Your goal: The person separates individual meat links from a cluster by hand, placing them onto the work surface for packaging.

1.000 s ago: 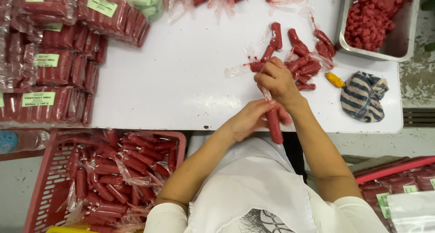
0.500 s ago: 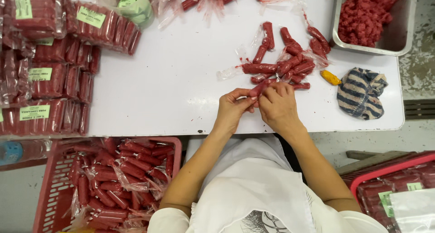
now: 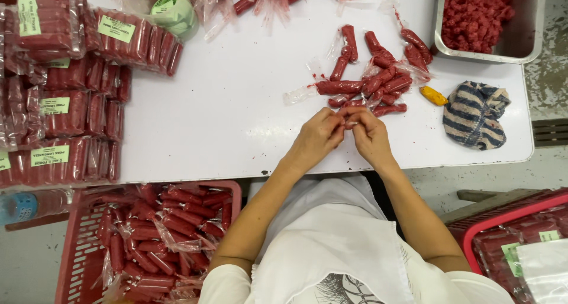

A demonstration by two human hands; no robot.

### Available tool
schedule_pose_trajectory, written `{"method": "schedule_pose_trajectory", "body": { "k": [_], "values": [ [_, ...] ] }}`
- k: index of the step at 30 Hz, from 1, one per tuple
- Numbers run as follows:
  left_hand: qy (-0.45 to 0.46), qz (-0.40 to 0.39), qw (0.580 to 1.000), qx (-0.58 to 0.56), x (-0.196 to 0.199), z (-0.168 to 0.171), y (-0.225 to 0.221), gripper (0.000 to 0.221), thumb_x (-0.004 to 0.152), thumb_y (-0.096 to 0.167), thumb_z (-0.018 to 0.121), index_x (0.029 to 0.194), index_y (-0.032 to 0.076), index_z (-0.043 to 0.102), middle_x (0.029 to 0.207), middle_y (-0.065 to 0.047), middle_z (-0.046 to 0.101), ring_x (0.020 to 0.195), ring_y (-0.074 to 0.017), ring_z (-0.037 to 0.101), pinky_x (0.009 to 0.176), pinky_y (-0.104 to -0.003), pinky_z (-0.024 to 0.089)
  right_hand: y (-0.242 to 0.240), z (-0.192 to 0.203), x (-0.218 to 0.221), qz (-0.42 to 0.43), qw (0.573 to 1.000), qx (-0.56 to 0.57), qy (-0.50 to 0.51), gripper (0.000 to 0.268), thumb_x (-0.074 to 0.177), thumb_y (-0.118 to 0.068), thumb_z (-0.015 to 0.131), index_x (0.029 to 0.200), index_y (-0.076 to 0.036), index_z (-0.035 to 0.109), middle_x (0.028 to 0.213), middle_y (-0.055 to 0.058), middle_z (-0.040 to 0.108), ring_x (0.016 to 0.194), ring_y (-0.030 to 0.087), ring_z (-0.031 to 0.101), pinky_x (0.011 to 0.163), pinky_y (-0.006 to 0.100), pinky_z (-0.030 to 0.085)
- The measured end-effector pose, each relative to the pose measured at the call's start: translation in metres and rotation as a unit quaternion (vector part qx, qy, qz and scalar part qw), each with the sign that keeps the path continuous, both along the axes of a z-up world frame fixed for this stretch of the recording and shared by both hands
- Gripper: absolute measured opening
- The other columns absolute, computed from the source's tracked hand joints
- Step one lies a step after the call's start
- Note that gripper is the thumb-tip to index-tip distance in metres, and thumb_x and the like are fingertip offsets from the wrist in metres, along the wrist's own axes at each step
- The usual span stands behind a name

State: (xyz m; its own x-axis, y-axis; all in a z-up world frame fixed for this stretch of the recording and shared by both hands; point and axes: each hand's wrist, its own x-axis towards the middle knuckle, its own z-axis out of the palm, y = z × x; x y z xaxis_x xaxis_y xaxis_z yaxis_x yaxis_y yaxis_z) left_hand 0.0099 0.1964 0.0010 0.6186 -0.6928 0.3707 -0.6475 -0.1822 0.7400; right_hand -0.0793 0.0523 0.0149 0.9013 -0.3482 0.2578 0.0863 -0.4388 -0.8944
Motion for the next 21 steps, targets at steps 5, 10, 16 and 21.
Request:
{"method": "schedule_pose_trajectory", "body": {
  "k": [5,10,16,21],
  "values": [
    [-0.014,-0.008,1.000,-0.009,0.003,0.006,0.008,0.006,0.092,0.007,0.062,0.093,0.006,0.057,0.081,-0.006,0.052,0.076,-0.0241,0.066,0.067,-0.032,0.056,-0.010,-0.011,-0.002,0.042,0.998,0.035,0.004,0.029,0.089,0.010,0.058,0.116,0.002,0.061,0.107,0.020,0.068,0.097,0.029,0.067,0.086,0.046,0.056],
    [0.078,-0.007,0.994,-0.075,-0.001,-0.002,0.001,0.012,0.087,0.003,0.066,0.090,0.007,0.056,0.083,-0.009,0.061,0.078,-0.0279,0.070,0.069,-0.033,0.058,-0.018,-0.003,0.001,0.100,0.994,-0.053,-0.015,0.017,0.094,-0.001,0.068,0.111,-0.001,0.067,0.099,0.016,0.064,0.088,0.031,0.066,0.076,0.043,0.056],
    [0.038,0.041,0.990,-0.129,-0.010,0.001,-0.005,0.012,0.092,0.000,0.066,0.092,0.009,0.059,0.087,-0.006,0.066,0.081,-0.0245,0.071,0.072,-0.032,0.058,-0.020,-0.007,0.000,0.090,0.996,0.006,-0.001,0.019,0.090,0.010,0.063,0.105,0.002,0.071,0.092,0.017,0.069,0.080,0.028,0.069,0.071,0.042,0.059],
    [-0.042,0.059,0.995,-0.075,-0.009,-0.007,-0.004,0.010,0.095,-0.002,0.063,0.094,0.007,0.060,0.083,-0.005,0.061,0.079,-0.0228,0.070,0.073,-0.032,0.059,-0.021,-0.011,0.002,0.076,0.979,-0.181,-0.053,0.025,0.094,0.003,0.068,0.118,-0.004,0.073,0.097,0.016,0.073,0.083,0.037,0.073,0.072,0.044,0.059]
  ]
}}
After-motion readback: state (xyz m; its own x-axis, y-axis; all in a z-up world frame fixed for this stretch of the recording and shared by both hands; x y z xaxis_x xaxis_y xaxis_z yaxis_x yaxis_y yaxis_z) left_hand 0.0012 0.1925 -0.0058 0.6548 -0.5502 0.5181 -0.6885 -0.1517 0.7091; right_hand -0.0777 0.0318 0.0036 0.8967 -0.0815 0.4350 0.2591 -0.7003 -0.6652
